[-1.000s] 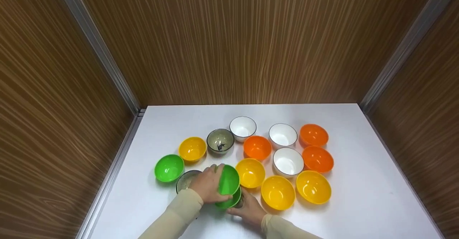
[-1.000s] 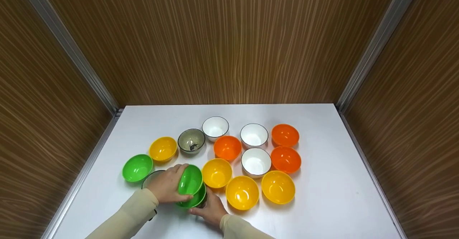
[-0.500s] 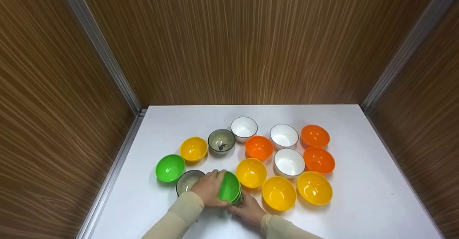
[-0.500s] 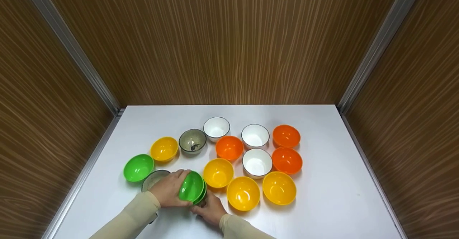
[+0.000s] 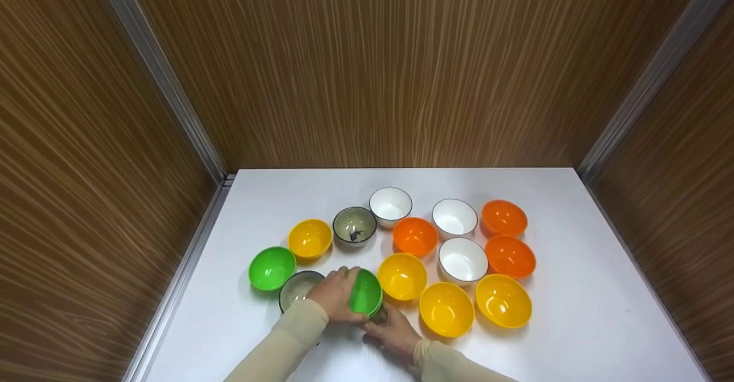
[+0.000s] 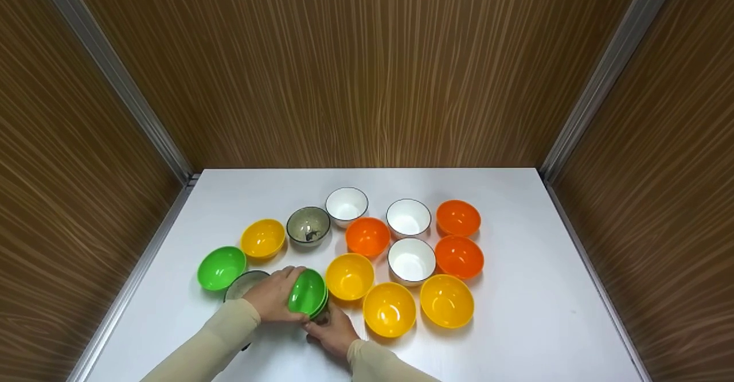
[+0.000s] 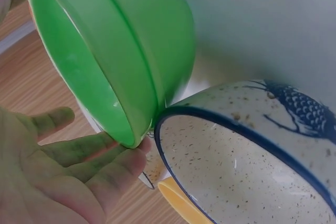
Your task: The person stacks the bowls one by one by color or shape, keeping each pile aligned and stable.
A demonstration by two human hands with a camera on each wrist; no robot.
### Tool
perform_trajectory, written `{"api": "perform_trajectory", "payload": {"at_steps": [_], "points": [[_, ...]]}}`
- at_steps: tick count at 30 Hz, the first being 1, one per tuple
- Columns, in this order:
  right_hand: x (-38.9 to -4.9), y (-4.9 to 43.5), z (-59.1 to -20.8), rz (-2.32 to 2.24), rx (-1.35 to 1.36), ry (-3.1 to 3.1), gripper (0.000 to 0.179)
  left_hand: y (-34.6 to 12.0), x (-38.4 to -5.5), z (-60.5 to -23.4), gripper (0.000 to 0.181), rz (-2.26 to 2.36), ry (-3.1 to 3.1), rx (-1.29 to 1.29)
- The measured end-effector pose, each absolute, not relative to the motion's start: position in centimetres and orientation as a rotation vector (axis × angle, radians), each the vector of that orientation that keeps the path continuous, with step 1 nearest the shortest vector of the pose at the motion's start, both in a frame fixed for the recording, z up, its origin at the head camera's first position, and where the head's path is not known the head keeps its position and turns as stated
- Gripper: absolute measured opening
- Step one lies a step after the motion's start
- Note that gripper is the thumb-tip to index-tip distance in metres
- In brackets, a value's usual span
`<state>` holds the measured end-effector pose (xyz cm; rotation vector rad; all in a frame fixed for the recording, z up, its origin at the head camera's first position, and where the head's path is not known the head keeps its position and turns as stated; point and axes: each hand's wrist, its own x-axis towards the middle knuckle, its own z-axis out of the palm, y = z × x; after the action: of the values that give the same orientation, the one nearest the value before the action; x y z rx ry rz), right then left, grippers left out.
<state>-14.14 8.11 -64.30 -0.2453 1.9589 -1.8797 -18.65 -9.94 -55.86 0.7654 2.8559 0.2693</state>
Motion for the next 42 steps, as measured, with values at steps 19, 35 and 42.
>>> {"api": "perform_trajectory", "payload": {"at_steps": [19, 35, 42], "points": [[-15.8, 6.6, -63.2, -2.022, 0.011, 1.646, 0.062, -10.1, -22.3, -56.3, 0.104, 0.348, 2.870, 0.606], [-16.7, 5.9, -63.4, -2.055, 0.067, 1.598, 0.064, -10.2, -23.6, -56.2, 0.110, 0.349, 2.861, 0.456], [-17.2, 5.7, -63.3, -2.064, 0.079, 1.624, 0.056, -10.6, -23.9, -56.5, 0.111, 0.389, 2.875, 0.460]]}}
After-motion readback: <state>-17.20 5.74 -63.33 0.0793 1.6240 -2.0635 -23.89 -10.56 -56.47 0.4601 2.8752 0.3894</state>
